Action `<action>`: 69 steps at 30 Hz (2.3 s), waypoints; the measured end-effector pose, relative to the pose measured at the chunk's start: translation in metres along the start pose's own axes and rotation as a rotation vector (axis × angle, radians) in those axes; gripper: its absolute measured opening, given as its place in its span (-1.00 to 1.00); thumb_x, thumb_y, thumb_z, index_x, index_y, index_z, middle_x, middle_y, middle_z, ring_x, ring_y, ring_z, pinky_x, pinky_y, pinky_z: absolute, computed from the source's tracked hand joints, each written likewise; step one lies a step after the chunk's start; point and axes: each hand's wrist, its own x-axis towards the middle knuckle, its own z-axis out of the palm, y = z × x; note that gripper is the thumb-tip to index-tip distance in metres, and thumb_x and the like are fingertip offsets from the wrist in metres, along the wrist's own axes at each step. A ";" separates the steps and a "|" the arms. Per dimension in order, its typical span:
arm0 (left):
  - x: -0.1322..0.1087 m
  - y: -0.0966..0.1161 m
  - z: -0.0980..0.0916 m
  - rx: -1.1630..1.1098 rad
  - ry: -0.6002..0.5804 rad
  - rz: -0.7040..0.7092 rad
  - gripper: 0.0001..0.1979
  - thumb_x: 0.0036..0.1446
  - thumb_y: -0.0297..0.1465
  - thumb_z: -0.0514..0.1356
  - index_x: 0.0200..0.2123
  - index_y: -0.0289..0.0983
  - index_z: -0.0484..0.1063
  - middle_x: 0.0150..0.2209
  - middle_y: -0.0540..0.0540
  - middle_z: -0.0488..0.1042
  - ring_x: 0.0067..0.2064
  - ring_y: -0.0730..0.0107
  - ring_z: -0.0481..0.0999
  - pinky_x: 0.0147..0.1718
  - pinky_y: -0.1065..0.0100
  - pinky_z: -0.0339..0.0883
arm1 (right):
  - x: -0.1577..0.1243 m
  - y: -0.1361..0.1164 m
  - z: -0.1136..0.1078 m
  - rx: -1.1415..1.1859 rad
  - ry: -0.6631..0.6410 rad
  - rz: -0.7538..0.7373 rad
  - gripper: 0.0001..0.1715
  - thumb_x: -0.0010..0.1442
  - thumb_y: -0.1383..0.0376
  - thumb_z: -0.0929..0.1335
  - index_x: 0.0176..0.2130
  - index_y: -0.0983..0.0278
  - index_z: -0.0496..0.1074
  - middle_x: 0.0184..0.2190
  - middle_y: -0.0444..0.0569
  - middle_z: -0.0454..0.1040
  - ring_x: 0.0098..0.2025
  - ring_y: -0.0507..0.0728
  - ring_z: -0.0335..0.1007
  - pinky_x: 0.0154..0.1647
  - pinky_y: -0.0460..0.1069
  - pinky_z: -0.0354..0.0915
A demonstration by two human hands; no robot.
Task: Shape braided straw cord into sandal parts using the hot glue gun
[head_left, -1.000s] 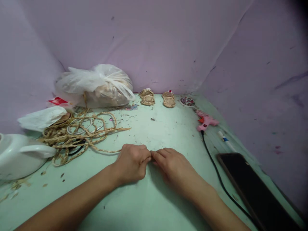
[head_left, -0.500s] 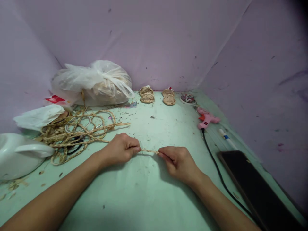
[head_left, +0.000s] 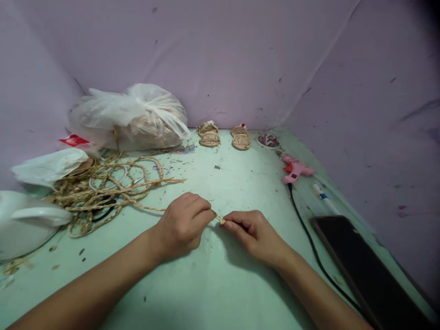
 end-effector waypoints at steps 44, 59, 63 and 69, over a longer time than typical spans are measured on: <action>-0.006 -0.001 0.005 -0.234 0.193 -0.813 -0.81 0.04 -0.41 0.06 -0.56 -0.28 0.38 -0.63 0.03 0.34 -0.57 0.51 0.29 -0.56 0.47 0.14 | 0.133 0.045 -0.091 -0.685 0.415 0.327 -0.71 0.05 0.33 0.30 -0.19 0.35 0.46 -0.16 0.16 0.45 -0.09 0.23 0.32 -0.16 -0.01 0.16; -0.001 -0.010 0.003 -0.290 0.389 -0.908 -0.80 0.05 -0.38 0.07 -0.55 -0.29 0.38 -0.65 0.04 0.32 -0.60 0.50 0.28 -0.61 0.48 0.19 | 0.130 0.005 -0.098 -0.813 0.397 0.310 -0.78 0.15 0.30 0.24 -0.37 0.27 0.46 -0.43 0.03 0.51 -0.37 0.13 0.40 -0.47 -0.06 0.11; -0.003 -0.007 -0.004 -0.244 0.460 -0.888 -0.82 0.07 -0.39 0.08 -0.52 -0.29 0.38 -0.62 0.03 0.35 -0.57 0.50 0.30 -0.58 0.48 0.20 | 0.059 -0.030 -0.038 -0.762 0.307 0.161 -0.81 0.10 0.25 0.28 -0.48 0.20 0.43 -0.55 -0.10 0.50 -0.52 0.07 0.36 -0.57 -0.07 0.01; 0.001 0.007 -0.009 -0.199 0.352 -0.705 -0.87 0.06 -0.45 0.09 -0.51 -0.29 0.38 -0.57 0.01 0.39 -0.54 0.52 0.32 -0.53 0.47 0.20 | -0.014 -0.028 0.024 -0.573 0.318 -0.084 -0.79 0.06 0.42 0.26 -0.30 0.23 0.43 -0.44 -0.04 0.52 -0.44 0.13 0.43 -0.51 -0.06 0.22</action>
